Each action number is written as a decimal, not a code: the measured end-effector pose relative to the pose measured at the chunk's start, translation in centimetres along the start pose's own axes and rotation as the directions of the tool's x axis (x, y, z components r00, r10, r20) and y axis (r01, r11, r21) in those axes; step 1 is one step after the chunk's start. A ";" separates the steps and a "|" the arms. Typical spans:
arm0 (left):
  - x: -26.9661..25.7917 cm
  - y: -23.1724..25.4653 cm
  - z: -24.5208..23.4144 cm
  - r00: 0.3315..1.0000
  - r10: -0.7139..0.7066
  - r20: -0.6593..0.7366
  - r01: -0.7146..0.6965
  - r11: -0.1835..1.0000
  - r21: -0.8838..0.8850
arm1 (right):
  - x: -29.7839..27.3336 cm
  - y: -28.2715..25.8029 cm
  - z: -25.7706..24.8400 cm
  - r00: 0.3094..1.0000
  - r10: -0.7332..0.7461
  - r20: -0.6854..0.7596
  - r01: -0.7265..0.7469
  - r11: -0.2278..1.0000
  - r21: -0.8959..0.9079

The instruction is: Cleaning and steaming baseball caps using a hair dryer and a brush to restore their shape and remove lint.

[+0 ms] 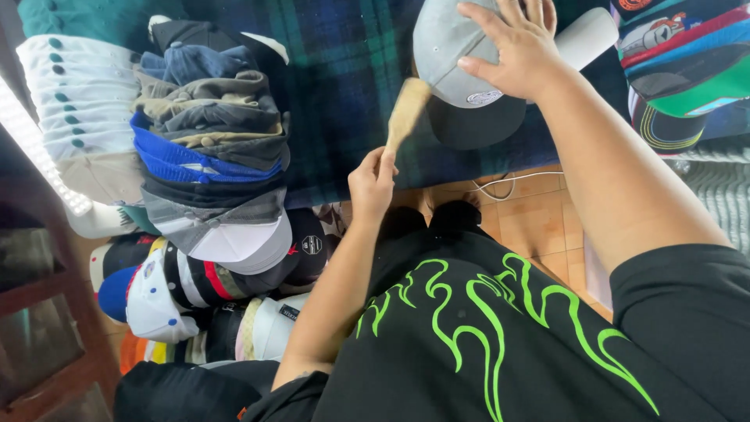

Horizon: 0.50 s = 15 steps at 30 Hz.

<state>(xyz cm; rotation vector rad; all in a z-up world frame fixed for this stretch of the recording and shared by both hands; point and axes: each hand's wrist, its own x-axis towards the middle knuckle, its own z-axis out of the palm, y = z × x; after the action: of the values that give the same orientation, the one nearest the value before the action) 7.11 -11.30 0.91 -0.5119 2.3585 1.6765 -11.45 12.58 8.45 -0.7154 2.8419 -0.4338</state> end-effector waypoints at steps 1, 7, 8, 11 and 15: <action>-0.4 0.1 0.5 0.995 -0.072 -0.071 0.060 0.985 -0.162 | 0.0 -0.1 -0.2 1.000 0.019 0.022 -0.020 1.000 0.008; -3.6 2.1 5.2 0.996 -0.082 -0.032 0.065 0.929 -0.363 | 0.2 0.3 -0.2 0.999 0.013 0.042 -0.012 1.000 -0.021; -4.1 3.5 5.5 0.982 -0.162 0.097 0.187 0.902 -0.390 | 0.1 0.3 -0.1 0.999 0.020 0.047 -0.019 1.000 -0.022; -1.8 4.5 6.3 0.967 -0.242 -0.084 0.176 0.865 -0.469 | 0.1 0.5 -0.1 0.999 -0.002 0.050 0.004 0.999 -0.032; -0.9 4.7 4.9 0.950 -0.259 -0.175 0.152 0.872 -0.466 | 0.0 0.5 -0.1 0.998 -0.022 0.052 0.025 0.999 -0.048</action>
<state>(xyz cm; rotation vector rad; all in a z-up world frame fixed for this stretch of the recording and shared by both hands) 5.92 -5.16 3.65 -1.0556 1.9476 2.1568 -11.74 13.05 8.37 -0.7588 2.8075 -0.3452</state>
